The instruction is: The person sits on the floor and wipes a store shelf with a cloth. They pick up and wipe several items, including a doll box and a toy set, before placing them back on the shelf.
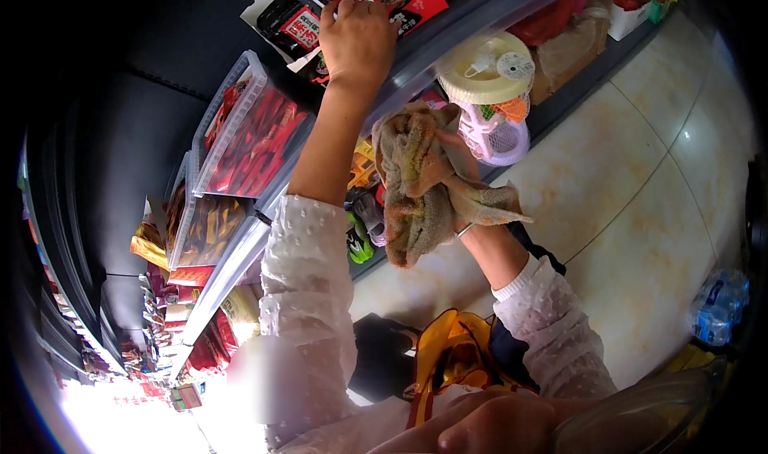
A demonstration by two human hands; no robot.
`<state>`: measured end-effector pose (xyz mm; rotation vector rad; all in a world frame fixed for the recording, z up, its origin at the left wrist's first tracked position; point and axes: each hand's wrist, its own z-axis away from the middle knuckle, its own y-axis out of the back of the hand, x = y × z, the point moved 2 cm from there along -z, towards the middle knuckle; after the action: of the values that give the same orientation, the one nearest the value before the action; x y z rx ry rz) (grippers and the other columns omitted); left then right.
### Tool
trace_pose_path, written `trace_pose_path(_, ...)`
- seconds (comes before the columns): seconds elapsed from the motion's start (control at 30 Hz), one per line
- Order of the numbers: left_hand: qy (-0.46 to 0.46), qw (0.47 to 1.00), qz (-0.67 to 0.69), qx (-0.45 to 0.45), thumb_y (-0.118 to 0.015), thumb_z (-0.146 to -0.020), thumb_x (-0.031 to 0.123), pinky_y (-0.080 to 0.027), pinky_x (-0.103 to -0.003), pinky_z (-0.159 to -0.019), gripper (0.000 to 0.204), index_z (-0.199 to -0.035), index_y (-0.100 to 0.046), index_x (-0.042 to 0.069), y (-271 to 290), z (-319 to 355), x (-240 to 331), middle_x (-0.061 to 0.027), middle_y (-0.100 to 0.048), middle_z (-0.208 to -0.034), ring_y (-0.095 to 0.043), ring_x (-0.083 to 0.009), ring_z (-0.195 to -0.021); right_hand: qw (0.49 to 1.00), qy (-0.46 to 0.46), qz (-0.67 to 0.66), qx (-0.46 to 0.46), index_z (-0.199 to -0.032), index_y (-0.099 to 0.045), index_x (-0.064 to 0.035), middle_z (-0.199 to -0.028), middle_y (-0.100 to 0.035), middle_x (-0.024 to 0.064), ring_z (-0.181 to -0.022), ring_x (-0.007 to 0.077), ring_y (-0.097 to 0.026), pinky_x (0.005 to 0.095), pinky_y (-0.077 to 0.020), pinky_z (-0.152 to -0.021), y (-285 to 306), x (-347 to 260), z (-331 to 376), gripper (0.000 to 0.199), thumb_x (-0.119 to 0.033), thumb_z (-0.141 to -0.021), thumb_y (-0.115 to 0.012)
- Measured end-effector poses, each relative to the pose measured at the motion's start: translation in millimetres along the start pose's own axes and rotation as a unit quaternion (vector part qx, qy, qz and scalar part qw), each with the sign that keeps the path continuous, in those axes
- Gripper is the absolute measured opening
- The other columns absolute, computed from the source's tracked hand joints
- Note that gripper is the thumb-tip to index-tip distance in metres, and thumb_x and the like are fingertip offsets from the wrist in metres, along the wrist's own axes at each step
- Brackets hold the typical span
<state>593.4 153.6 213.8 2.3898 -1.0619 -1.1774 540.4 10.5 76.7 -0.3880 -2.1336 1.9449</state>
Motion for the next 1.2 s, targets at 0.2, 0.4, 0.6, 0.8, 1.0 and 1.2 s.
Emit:
trace_pose_path(0.2, 0.007, 1.0, 0.021, 0.01, -0.064, -0.085, 0.036, -0.041, -0.041, -0.099, 0.03, -0.093, -0.062, 0.007, 0.4, 3.9, 8.7, -0.0097, -0.068, -0.088, -0.063, -0.0277, -0.095, 1.0, 0.012, -0.014, 0.005, -0.123, -0.053, -0.0099, -0.114, -0.061, 0.0102, -0.099, 0.0236, -0.063, 0.0403, -0.0544, -0.085, -10.3, -0.6, 3.9, 0.037, -0.033, -0.093, -0.049)
trace_pose_path(0.4, -0.001, 0.994, 0.043, -0.097, -0.06, -0.089, 0.035, -0.038, -0.042, -0.104, 0.032, -0.101, -0.058, 0.005, -3.7, -2.9, 3.4, -0.0159, -0.068, -0.087, -0.065, -0.031, -0.093, 1.0, 0.003, -0.005, 0.011, -0.125, -0.053, -0.0092, -0.118, -0.06, 0.0104, -0.104, 0.0237, -0.062, 0.0391, -0.052, -0.091, -7.9, -0.5, 5.7, 0.039, -0.031, -0.093, -0.049)
trace_pose_path(0.6, 0.004, 0.998, 0.033, -0.061, -0.062, -0.086, 0.032, -0.039, -0.041, -0.102, 0.034, -0.107, -0.056, 0.006, -3.3, 4.0, 1.0, -0.0157, -0.066, -0.097, -0.061, -0.0305, -0.1, 1.0, 0.003, -0.005, 0.006, -0.127, -0.052, -0.0102, -0.117, -0.061, 0.0096, -0.104, 0.0233, -0.061, 0.0392, -0.0504, -0.092, -10.3, 4.4, 7.2, 0.042, -0.032, -0.091, -0.051)
trace_pose_path(0.8, 0.068, 0.991, 0.059, 0.097, -0.069, -0.08, 0.027, -0.044, -0.041, -0.094, 0.044, -0.115, -0.054, 0.007, 37.4, 24.2, -12.3, -0.0128, -0.057, -0.112, -0.055, -0.0304, -0.106, 0.999, 0.044, 0.016, -0.007, -0.129, -0.051, -0.0095, -0.117, -0.06, 0.0087, -0.106, 0.0219, -0.06, 0.0375, -0.048, -0.094, -2.5, -6.9, 4.7, 0.045, -0.029, -0.088, -0.055)
trace_pose_path(1.0, 0.067, 0.998, 0.003, -0.013, -0.072, -0.078, 0.037, -0.048, -0.038, -0.073, 0.04, -0.099, -0.056, 0.007, 23.3, 54.9, -44.6, -0.0065, -0.062, -0.088, -0.061, -0.0257, -0.087, 0.996, 0.064, 0.056, -0.031, -0.128, -0.051, -0.0094, -0.118, -0.06, 0.009, -0.106, 0.0229, -0.06, 0.0386, -0.0492, -0.093, -4.6, 4.8, 5.7, 0.041, -0.025, -0.09, -0.054)
trace_pose_path(1.2, 0.048, 0.999, 0.02, -0.002, -0.066, -0.085, 0.038, -0.049, -0.04, -0.073, 0.032, -0.095, -0.058, 0.008, 21.3, 54.8, -45.3, -0.0076, -0.064, -0.084, -0.063, -0.0275, -0.083, 0.999, 0.028, 0.043, 0.007, -0.126, -0.052, -0.0105, -0.118, -0.06, 0.0087, -0.106, 0.0231, -0.06, 0.0392, -0.0499, -0.093, 2.2, 7.9, -0.4, 0.039, -0.028, -0.092, -0.052)
